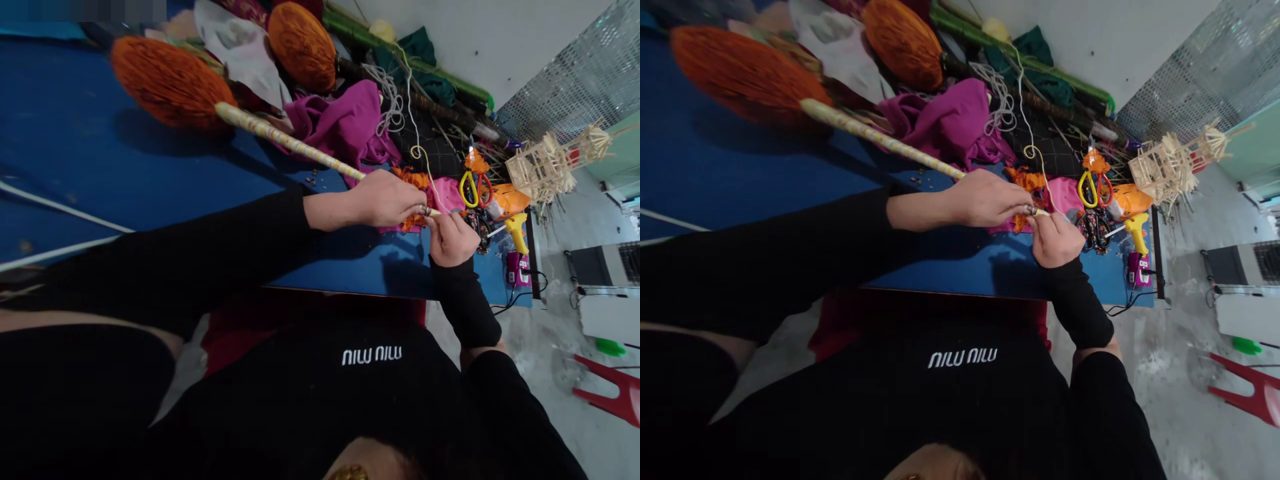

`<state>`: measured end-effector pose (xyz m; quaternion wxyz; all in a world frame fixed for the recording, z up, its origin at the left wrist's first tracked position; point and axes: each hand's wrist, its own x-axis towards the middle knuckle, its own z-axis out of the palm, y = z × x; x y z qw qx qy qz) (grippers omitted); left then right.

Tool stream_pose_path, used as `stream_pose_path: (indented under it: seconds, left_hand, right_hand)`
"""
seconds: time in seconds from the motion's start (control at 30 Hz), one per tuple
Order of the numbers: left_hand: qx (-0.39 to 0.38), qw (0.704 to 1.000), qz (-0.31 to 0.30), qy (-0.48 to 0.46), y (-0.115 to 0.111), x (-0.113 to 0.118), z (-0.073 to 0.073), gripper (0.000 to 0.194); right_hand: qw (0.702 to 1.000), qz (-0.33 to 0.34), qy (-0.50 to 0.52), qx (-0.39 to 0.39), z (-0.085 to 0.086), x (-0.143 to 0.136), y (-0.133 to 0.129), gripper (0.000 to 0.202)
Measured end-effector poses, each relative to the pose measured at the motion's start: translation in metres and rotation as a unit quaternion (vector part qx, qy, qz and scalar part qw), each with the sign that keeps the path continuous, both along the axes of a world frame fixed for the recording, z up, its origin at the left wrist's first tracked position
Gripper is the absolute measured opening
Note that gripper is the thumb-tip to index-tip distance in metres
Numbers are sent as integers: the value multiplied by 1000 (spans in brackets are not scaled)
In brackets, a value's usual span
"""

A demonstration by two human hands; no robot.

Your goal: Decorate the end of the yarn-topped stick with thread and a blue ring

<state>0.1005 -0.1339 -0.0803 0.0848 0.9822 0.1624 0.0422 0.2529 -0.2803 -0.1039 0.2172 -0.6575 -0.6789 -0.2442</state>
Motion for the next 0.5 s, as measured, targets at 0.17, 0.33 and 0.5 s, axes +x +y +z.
stream_pose_path:
  seconds: [0.17,0.33,0.5]
  left_hand:
    - [-14,1000,6,-9,-1,0,1,45]
    - [-12,1000,13,-14,-1,-2,2,43]
    - [-13,999,11,-46,1,-4,1,43]
  right_hand:
    - [1000,-23,-12,12,-23,-6,-7,28]
    - [998,-45,-27,19,-40,-4,-7,28]
    - [998,-62,-14,26,-48,-3,-7,30]
